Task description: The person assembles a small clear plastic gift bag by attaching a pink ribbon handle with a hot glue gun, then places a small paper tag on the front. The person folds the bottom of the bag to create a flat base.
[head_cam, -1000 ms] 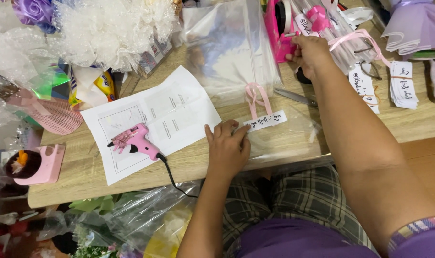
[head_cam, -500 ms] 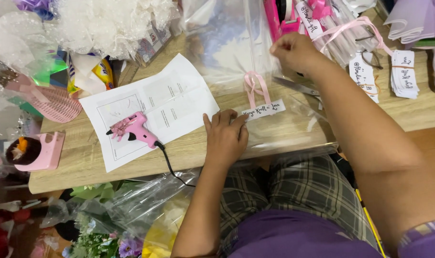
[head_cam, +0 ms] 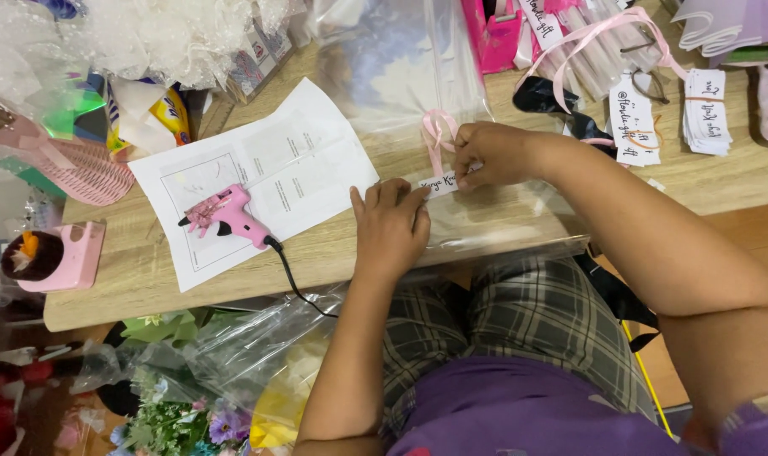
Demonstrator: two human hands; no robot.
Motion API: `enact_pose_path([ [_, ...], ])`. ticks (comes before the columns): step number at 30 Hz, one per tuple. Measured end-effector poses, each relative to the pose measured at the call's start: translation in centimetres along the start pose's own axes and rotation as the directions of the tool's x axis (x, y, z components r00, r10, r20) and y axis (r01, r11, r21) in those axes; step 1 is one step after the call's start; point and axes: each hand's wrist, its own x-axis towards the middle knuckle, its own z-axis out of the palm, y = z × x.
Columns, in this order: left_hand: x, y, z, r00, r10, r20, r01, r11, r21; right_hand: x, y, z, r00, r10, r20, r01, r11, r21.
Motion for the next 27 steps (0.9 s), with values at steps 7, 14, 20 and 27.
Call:
enact_pose_path([
  [7, 0.0, -0.3, 0.5, 1.000, 0.009, -0.004, -0.008, 1.000, 0.010, 0.5, -1.1, 1.0, 0.995, 0.094, 0.008, -0.092, 0.984, -0.151],
  [14, 0.1, -0.3, 0.4, 1.000, 0.009, -0.006, -0.009, 1.000, 0.003, -0.3, -2.4, 0.4, 0.996, 0.076, 0.036, -0.070, 0.986, -0.152],
  [20, 0.1, -0.2, 0.2, 1.000, 0.007, 0.003, -0.007, 1.000, 0.008, -0.3, -1.1, 0.6, 0.997, 0.015, 0.076, -0.007, 0.994, -0.111],
  [27, 0.1, -0.2, 0.5, 1.000, -0.002, -0.003, 0.002, 1.000, 0.009, -2.5, -2.5, -1.1, 0.982, 0.173, 0.075, -0.172, 0.985, -0.020],
])
